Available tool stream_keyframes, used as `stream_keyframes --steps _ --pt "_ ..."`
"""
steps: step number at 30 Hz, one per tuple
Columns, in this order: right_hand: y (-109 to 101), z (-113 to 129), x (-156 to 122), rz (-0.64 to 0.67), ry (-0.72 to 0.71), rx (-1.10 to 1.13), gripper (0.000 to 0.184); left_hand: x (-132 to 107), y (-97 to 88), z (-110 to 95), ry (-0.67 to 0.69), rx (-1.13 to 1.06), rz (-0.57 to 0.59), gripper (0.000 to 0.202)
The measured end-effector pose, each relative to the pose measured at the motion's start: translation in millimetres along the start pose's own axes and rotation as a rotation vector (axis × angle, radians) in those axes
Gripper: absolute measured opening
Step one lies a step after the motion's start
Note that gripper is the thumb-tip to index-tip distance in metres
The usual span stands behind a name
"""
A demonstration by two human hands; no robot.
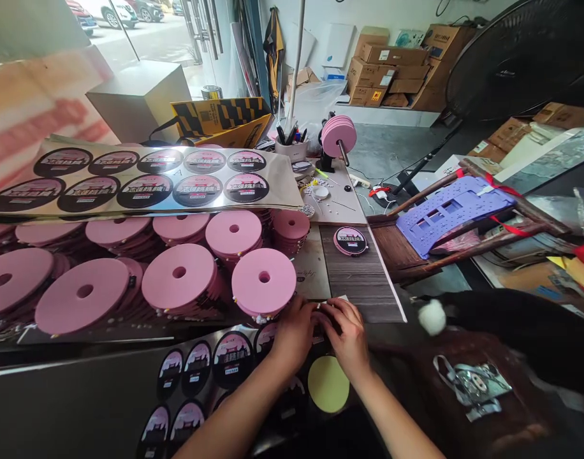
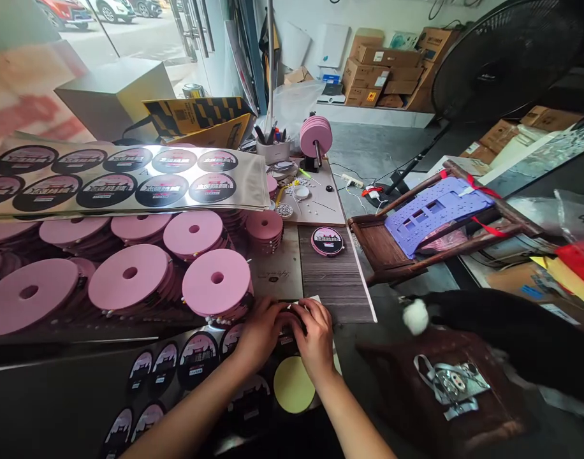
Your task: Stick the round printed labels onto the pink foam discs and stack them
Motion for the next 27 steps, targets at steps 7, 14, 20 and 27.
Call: stream_keyframes --steps 7,14,20,27 --pt "-2 7 5 -0.049 -0.023 0.017 0.011 -2 1.8 -2 -0.028 -0.015 -0.030 0.016" --pt "-4 13 -5 -0.053 -0.144 -0.005 0.019 -5 4.6 1 -0.013 -0.047 -0.050 0.018" --pt "-3 13 -5 -0.037 -0.093 0.026 0.018 -5 1.6 1 0.001 -0.062 -0.057 0.018" --pt "-1 11 -5 -0.041 -0.110 -0.007 0.019 -7 3.2 1 0.004 -0.081 -0.061 0.019"
Point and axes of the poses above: each hand's wrist, its own x-axis towards the middle knuckle, its own y-axis out of the palm, z = x × y, the point moved 3 cm from there along x, towards the middle knuckle, and after that the axes turned 13 degrees about x, right-handed, at the moved point
